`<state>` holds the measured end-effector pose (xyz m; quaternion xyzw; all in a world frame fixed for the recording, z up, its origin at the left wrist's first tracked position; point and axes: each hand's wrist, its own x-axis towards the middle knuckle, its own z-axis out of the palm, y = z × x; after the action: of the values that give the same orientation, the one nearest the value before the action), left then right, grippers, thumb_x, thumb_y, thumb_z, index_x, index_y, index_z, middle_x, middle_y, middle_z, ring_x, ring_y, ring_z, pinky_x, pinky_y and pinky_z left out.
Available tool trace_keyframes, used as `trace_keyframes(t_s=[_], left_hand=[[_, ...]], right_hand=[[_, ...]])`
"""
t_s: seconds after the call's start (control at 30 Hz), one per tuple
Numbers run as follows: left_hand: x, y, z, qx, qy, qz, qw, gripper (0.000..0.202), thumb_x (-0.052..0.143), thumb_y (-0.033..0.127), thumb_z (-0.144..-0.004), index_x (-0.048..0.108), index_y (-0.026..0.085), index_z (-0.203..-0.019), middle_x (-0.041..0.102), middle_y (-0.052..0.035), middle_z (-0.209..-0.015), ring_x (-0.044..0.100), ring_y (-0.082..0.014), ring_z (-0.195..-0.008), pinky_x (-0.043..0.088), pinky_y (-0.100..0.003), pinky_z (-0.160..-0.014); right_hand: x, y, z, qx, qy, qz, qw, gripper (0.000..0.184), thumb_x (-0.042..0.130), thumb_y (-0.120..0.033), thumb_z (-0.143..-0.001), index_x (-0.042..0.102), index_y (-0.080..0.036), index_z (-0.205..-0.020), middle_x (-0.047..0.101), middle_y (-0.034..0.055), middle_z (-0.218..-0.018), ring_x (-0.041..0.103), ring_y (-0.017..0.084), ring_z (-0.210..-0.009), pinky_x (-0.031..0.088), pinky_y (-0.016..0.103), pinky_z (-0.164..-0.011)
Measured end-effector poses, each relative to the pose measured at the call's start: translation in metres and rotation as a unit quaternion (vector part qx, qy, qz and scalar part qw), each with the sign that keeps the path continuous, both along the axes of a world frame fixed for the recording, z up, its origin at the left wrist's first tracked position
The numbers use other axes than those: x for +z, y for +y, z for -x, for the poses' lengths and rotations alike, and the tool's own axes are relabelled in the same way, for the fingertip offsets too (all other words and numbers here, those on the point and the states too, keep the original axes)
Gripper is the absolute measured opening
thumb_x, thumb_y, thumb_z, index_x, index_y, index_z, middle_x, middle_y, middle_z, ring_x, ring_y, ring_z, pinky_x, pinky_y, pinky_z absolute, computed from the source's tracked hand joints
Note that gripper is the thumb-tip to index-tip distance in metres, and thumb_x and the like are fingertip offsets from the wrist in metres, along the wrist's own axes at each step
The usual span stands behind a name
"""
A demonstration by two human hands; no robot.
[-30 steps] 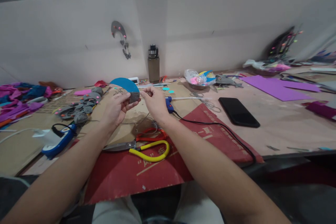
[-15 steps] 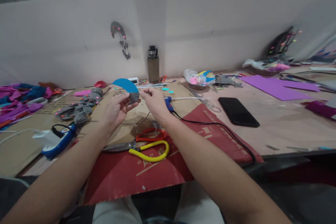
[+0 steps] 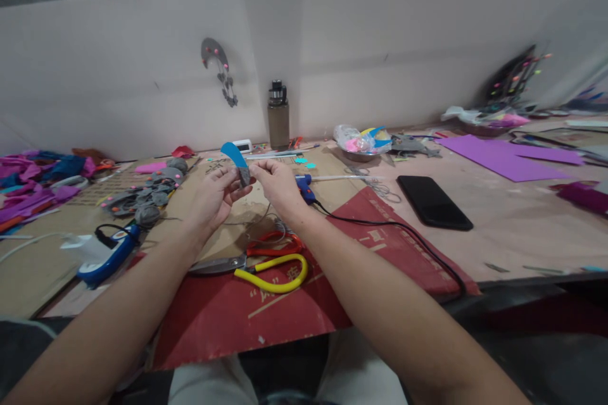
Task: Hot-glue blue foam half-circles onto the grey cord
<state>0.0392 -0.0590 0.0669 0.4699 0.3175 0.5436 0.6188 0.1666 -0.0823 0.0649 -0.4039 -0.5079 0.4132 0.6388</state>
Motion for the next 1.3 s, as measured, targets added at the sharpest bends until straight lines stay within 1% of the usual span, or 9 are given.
trace_keyframes(t_s=[0.1, 0.2, 0.37, 0.5, 0.6, 0.7, 0.87, 1.13, 1.3], left_hand=[[-0.003, 0.002, -0.001, -0.006, -0.004, -0.012, 1.000, 0.015, 0.065, 0.020, -0.072, 0.051, 0.015, -0.075, 0.063, -0.0026, -0.073, 0.064, -0.0125, -0.067, 0.052, -0.023, -0.059], [-0.005, 0.003, -0.002, 0.022, -0.019, -0.026, 0.999, 0.016, 0.067, 0.018, -0.069, 0.051, 0.015, -0.074, 0.059, 0.0007, -0.067, 0.060, -0.0095, -0.061, 0.052, -0.021, -0.056], [-0.006, 0.006, -0.003, 0.055, -0.036, -0.043, 0.997, 0.022, 0.072, 0.018, -0.063, 0.052, 0.015, -0.073, 0.056, 0.0014, -0.068, 0.057, -0.0082, -0.061, 0.052, -0.021, -0.055], [-0.008, 0.006, -0.004, 0.051, -0.036, -0.062, 0.996, 0.025, 0.072, 0.021, -0.062, 0.053, 0.014, -0.076, 0.058, -0.0003, -0.072, 0.058, -0.0092, -0.064, 0.052, -0.023, -0.058], [-0.010, 0.004, -0.005, 0.045, -0.005, -0.111, 0.993, 0.029, 0.073, 0.020, -0.061, 0.053, 0.014, -0.081, 0.060, -0.0013, -0.078, 0.059, -0.0109, -0.070, 0.053, -0.026, -0.064], [-0.011, 0.003, -0.007, 0.059, 0.063, -0.165, 0.983, 0.039, 0.075, 0.017, -0.057, 0.051, 0.015, -0.087, 0.061, -0.0023, -0.085, 0.061, -0.0123, -0.076, 0.052, -0.028, -0.069], [-0.013, 0.000, -0.008, 0.081, 0.125, -0.177, 0.973, 0.038, 0.074, 0.024, -0.062, 0.048, 0.015, -0.088, 0.060, -0.0043, -0.087, 0.062, -0.0145, -0.075, 0.054, -0.029, -0.064], [-0.013, -0.004, -0.012, 0.050, 0.071, -0.129, 0.988, 0.020, 0.062, 0.021, -0.072, 0.047, 0.015, -0.085, 0.056, 0.0001, -0.076, 0.058, -0.0097, -0.066, 0.056, -0.031, -0.064], [-0.013, -0.004, -0.011, 0.041, 0.064, -0.136, 0.988, 0.018, 0.061, 0.024, -0.074, 0.048, 0.016, -0.084, 0.055, 0.0015, -0.070, 0.057, -0.0098, -0.064, 0.056, -0.032, -0.065]], right_hand=[[-0.001, 0.000, 0.000, 0.012, 0.024, 0.011, 1.000, 0.025, 0.062, -0.041, -0.066, 0.050, -0.019, -0.064, 0.041, -0.0067, -0.052, 0.025, 0.005, -0.041, 0.019, 0.021, -0.040], [-0.003, 0.002, 0.000, 0.019, 0.046, 0.015, 0.999, 0.027, 0.065, -0.041, -0.065, 0.049, -0.019, -0.065, 0.038, -0.0081, -0.051, 0.024, 0.004, -0.040, 0.018, 0.021, -0.039], [-0.003, 0.001, 0.001, 0.030, 0.070, 0.036, 0.996, 0.028, 0.066, -0.039, -0.064, 0.048, -0.018, -0.066, 0.032, -0.0098, -0.049, 0.024, 0.003, -0.039, 0.018, 0.019, -0.038], [-0.001, -0.001, 0.001, 0.039, 0.089, 0.046, 0.994, 0.026, 0.067, -0.036, -0.064, 0.047, -0.018, -0.065, 0.032, -0.0102, -0.047, 0.023, 0.002, -0.038, 0.017, 0.018, -0.038], [0.000, -0.001, 0.000, 0.042, 0.095, 0.050, 0.993, 0.025, 0.067, -0.035, -0.065, 0.048, -0.018, -0.065, 0.032, -0.0101, -0.046, 0.022, 0.002, -0.037, 0.016, 0.019, -0.038], [-0.003, 0.002, -0.001, 0.029, 0.081, 0.051, 0.995, 0.024, 0.065, -0.035, -0.066, 0.049, -0.018, -0.064, 0.035, -0.0092, -0.046, 0.023, 0.002, -0.037, 0.016, 0.019, -0.037], [-0.011, 0.010, 0.001, 0.001, 0.007, 0.016, 1.000, 0.018, 0.060, -0.034, -0.069, 0.058, -0.017, -0.070, 0.053, -0.0036, -0.056, 0.030, 0.003, -0.040, 0.023, 0.019, -0.038], [-0.010, 0.007, 0.002, -0.010, -0.079, -0.051, 0.996, 0.017, 0.053, -0.030, -0.074, 0.063, -0.017, -0.078, 0.063, 0.0004, -0.071, 0.053, 0.010, -0.061, 0.043, 0.024, -0.058], [-0.010, 0.006, 0.003, -0.045, -0.141, -0.098, 0.984, 0.016, 0.050, -0.026, -0.078, 0.064, -0.017, -0.079, 0.066, 0.0018, -0.077, 0.058, 0.013, -0.073, 0.047, 0.029, -0.073]])
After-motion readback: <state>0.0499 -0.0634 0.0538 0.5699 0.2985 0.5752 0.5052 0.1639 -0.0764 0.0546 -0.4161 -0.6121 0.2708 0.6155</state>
